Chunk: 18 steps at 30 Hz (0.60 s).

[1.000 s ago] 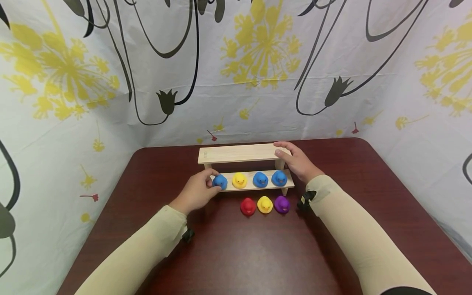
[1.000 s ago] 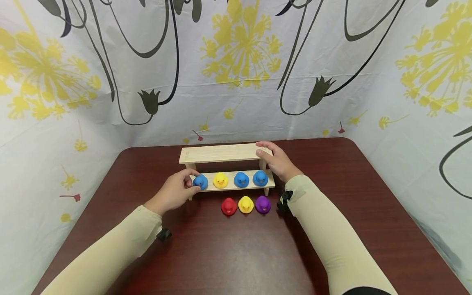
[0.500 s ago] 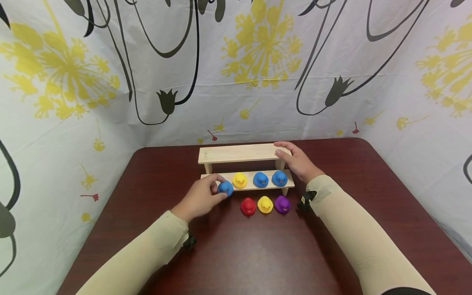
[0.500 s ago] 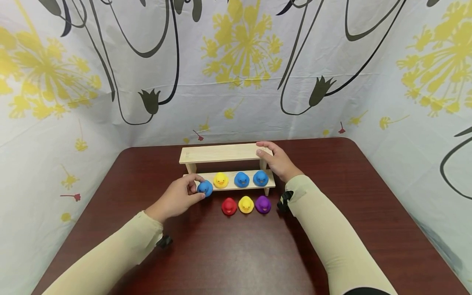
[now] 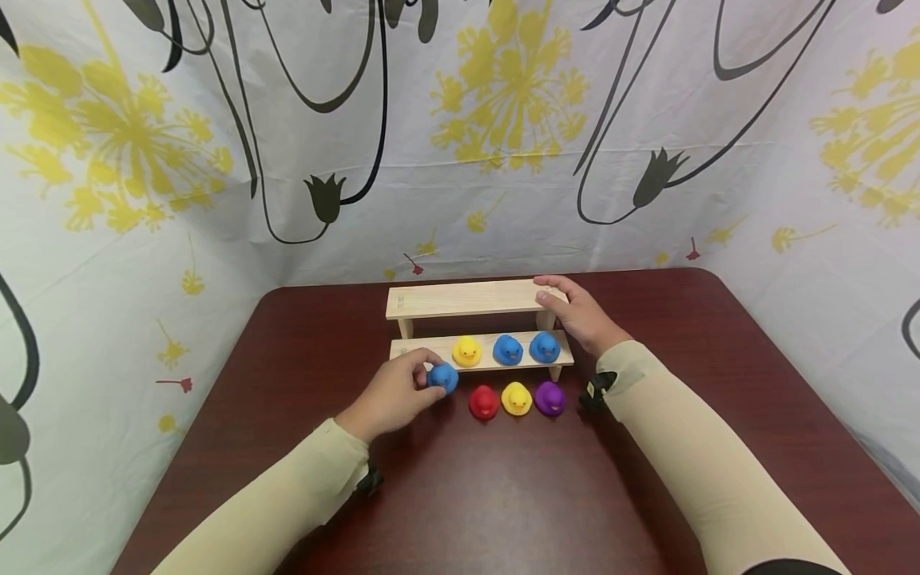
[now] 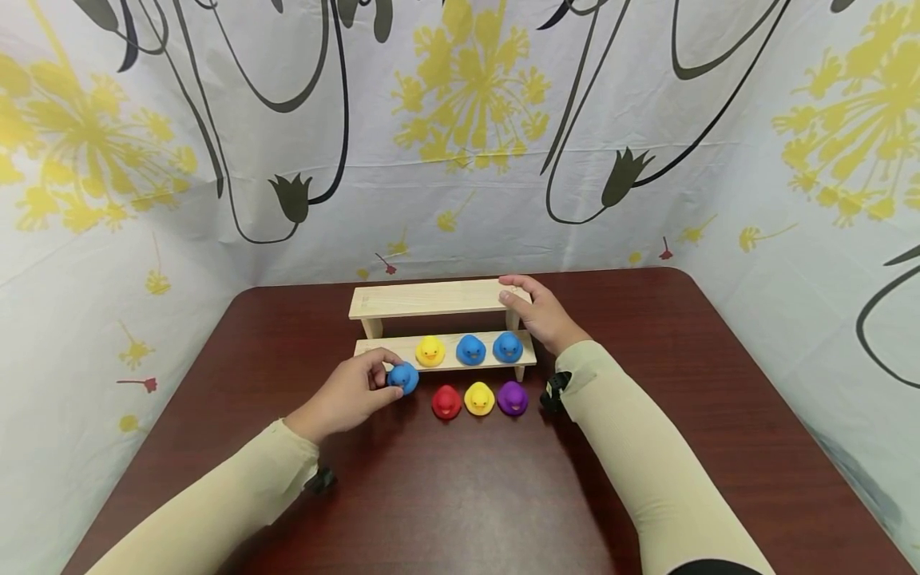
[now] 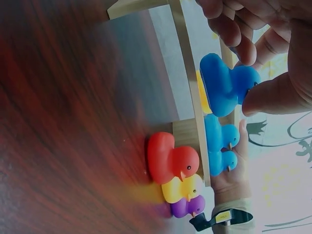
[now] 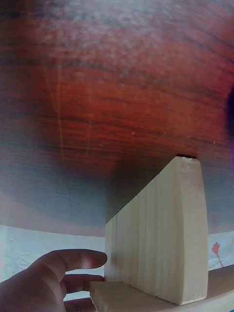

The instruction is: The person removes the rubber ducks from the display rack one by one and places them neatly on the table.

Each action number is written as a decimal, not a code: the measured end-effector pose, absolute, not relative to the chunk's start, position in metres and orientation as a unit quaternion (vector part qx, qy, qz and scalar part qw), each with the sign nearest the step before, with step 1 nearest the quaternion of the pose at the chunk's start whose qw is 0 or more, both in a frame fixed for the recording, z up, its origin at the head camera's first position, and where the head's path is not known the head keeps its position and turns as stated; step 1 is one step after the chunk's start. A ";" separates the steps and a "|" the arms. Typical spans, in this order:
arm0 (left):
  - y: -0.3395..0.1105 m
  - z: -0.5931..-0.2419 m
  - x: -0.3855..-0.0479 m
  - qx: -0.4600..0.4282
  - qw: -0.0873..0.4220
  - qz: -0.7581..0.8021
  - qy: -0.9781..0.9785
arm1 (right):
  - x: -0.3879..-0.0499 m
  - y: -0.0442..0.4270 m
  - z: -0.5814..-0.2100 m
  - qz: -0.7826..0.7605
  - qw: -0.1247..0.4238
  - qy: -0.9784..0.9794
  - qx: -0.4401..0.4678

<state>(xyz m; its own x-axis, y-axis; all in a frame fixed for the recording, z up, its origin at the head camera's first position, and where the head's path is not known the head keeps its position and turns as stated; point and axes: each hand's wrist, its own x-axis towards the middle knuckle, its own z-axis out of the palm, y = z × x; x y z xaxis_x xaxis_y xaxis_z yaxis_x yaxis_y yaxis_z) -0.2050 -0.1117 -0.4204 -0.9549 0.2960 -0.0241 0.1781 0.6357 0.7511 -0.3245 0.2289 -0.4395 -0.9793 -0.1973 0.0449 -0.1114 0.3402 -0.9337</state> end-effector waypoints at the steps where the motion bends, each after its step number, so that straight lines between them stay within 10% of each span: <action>1: -0.111 -0.421 -0.205 0.132 0.074 0.406 0.901 | -0.324 0.229 -0.439 -0.567 0.038 0.818 -0.095; 18: -0.108 -0.431 -0.203 0.134 0.100 0.411 0.896 | -0.326 0.231 -0.443 -0.566 0.033 0.819 -0.092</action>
